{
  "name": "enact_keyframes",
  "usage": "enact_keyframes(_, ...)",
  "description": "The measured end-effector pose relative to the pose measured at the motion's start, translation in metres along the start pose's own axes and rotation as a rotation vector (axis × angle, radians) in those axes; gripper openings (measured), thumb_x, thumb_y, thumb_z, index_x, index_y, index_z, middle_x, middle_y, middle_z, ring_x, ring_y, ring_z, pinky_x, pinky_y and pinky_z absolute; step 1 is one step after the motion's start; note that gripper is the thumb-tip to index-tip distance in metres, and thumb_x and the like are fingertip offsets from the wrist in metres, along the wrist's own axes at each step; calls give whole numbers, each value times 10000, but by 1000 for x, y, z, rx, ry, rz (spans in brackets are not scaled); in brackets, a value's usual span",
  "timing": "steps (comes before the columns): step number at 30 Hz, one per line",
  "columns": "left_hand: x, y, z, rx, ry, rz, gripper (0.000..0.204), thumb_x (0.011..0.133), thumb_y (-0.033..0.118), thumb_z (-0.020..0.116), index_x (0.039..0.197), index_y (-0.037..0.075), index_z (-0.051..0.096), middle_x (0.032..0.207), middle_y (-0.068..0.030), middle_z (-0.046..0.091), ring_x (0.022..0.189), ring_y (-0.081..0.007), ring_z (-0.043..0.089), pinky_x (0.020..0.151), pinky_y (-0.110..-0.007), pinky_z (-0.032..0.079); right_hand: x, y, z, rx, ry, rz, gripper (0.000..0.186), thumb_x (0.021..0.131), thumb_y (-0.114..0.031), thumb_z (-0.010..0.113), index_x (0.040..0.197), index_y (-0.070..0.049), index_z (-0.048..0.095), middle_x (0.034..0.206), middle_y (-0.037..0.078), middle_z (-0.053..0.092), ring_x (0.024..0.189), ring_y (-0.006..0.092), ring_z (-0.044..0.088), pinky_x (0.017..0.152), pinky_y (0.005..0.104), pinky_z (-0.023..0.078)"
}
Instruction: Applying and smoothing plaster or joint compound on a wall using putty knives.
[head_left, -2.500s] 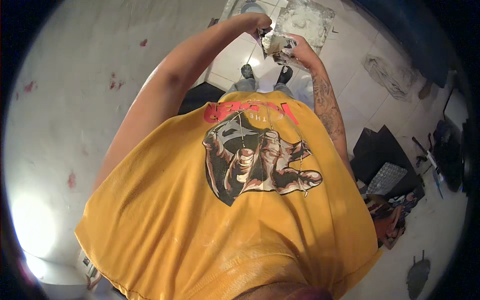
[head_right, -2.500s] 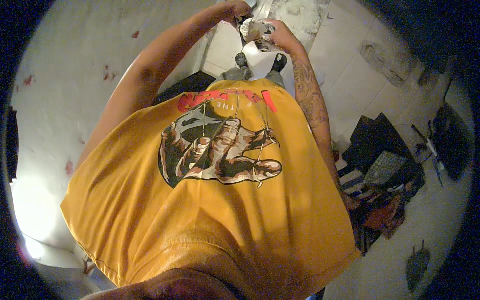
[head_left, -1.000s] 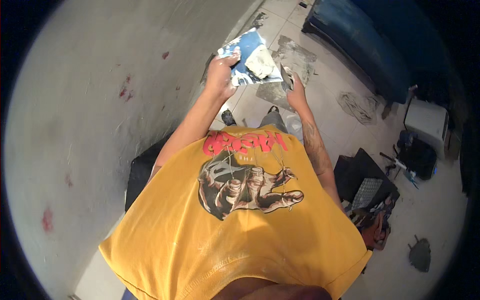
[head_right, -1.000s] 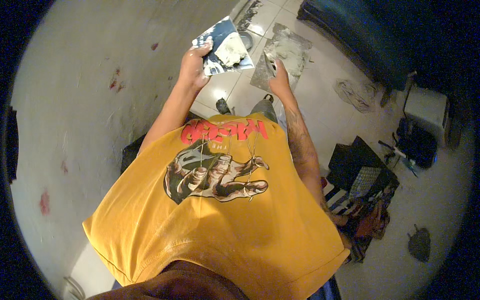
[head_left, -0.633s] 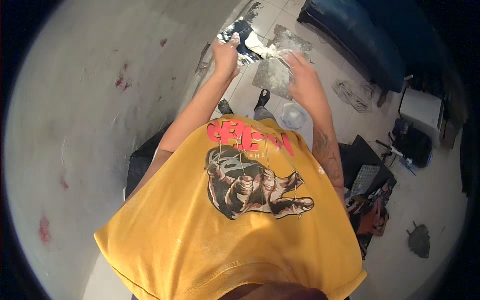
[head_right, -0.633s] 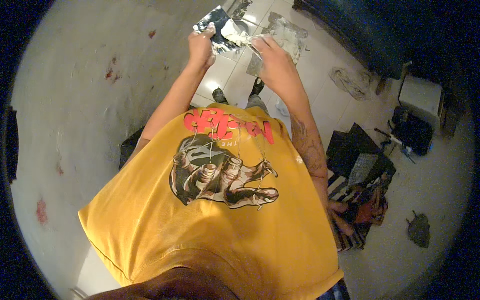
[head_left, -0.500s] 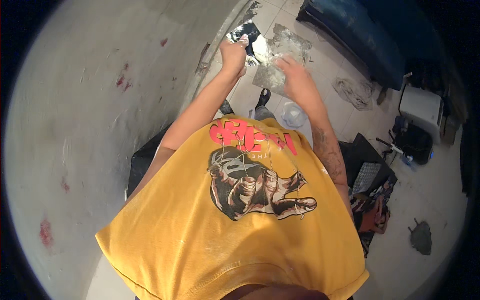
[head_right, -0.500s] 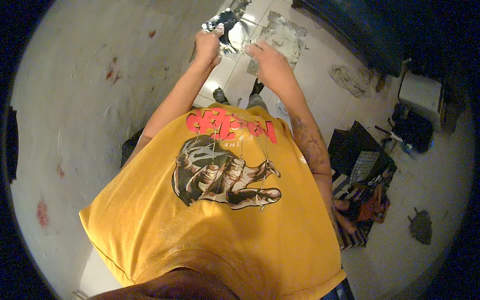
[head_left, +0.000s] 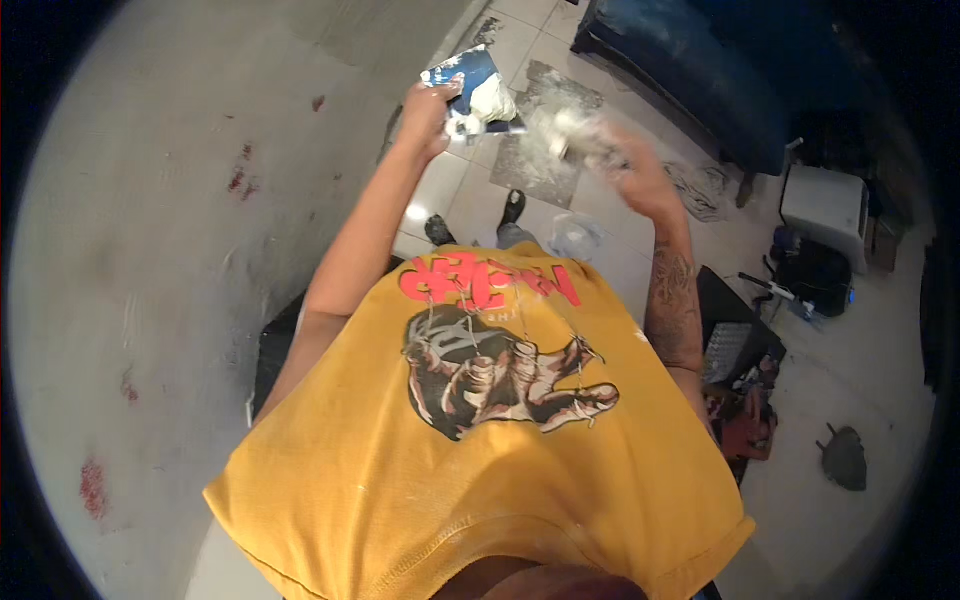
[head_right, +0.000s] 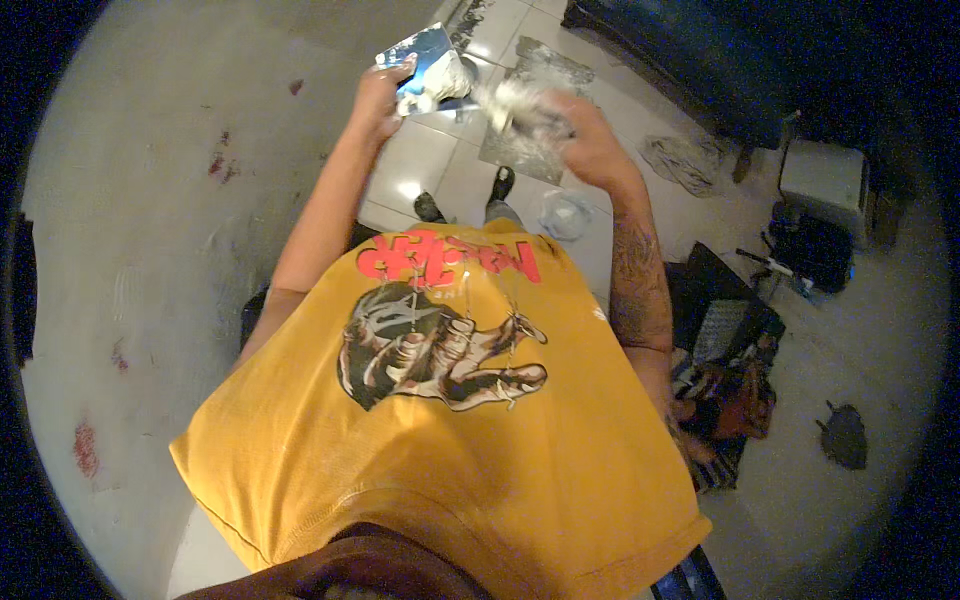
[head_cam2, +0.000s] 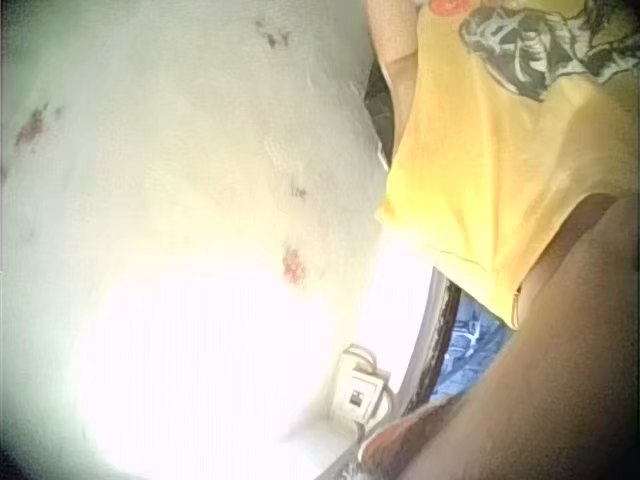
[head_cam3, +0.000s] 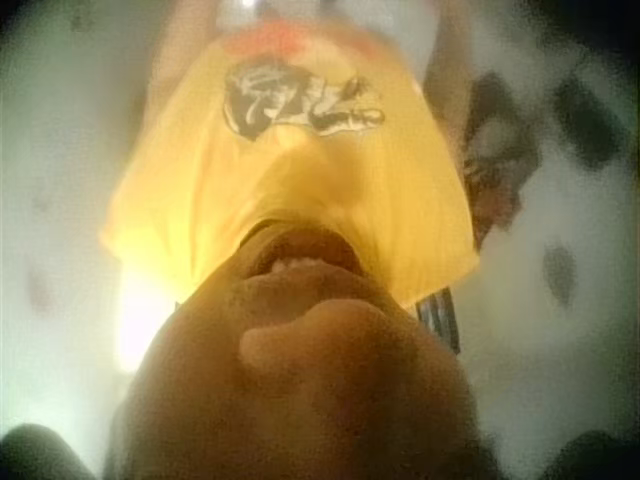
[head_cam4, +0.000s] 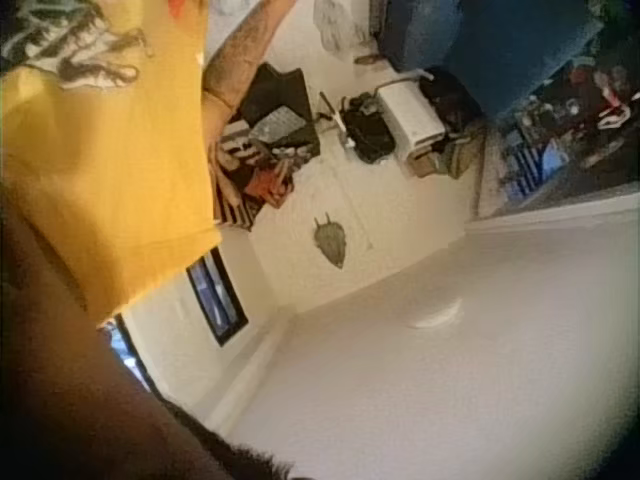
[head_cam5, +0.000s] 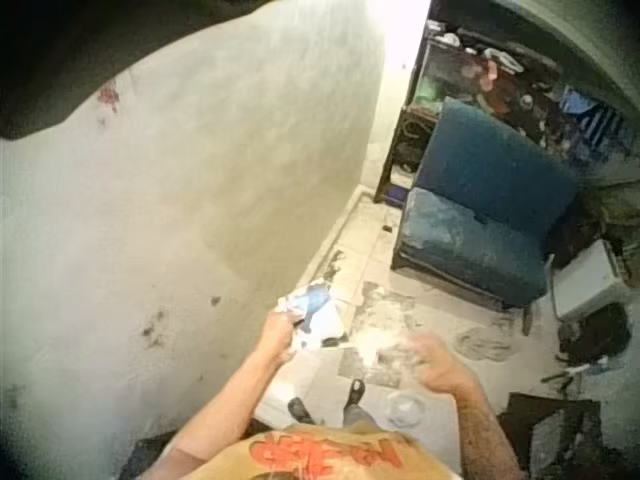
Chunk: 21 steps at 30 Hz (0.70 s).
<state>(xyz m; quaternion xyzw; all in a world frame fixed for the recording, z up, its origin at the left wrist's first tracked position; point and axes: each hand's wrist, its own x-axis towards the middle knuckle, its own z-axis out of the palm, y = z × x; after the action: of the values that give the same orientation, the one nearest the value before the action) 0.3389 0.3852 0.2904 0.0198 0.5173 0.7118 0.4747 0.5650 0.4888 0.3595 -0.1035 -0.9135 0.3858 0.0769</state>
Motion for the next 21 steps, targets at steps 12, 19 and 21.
enact_keyframes(12, -63, -3, 26, -138, -227, -196, 178, 765, 28, 407, 912, -53, 467, 825, -135, 545, 695, -204, 569, 636, -311, 487, 10, -7, 44, -309, 313, -99, 432, 560, -40, 564, 967, -6, 423, 1030, 164, 396, 933, 348, 396, 788, 387, 356)
enact_keyframes(19, -57, -27, -3, -58, -150, -136, 189, 750, 18, 413, 922, -38, 467, 847, -124, 548, 735, -209, 565, 655, -327, 478, -25, 55, 73, -393, 147, -22, 460, 562, 66, 490, 1010, 11, 403, 1031, 185, 398, 962, 352, 391, 813, 376, 345)
enact_keyframes(21, -64, -11, -2, -111, -182, -118, 203, 752, 21, 411, 939, -36, 464, 860, -126, 547, 745, -211, 565, 664, -324, 477, -36, 75, 75, -377, 72, 47, 482, 558, 74, 491, 1027, 10, 401, 1044, 183, 404, 978, 328, 393, 817, 361, 344)
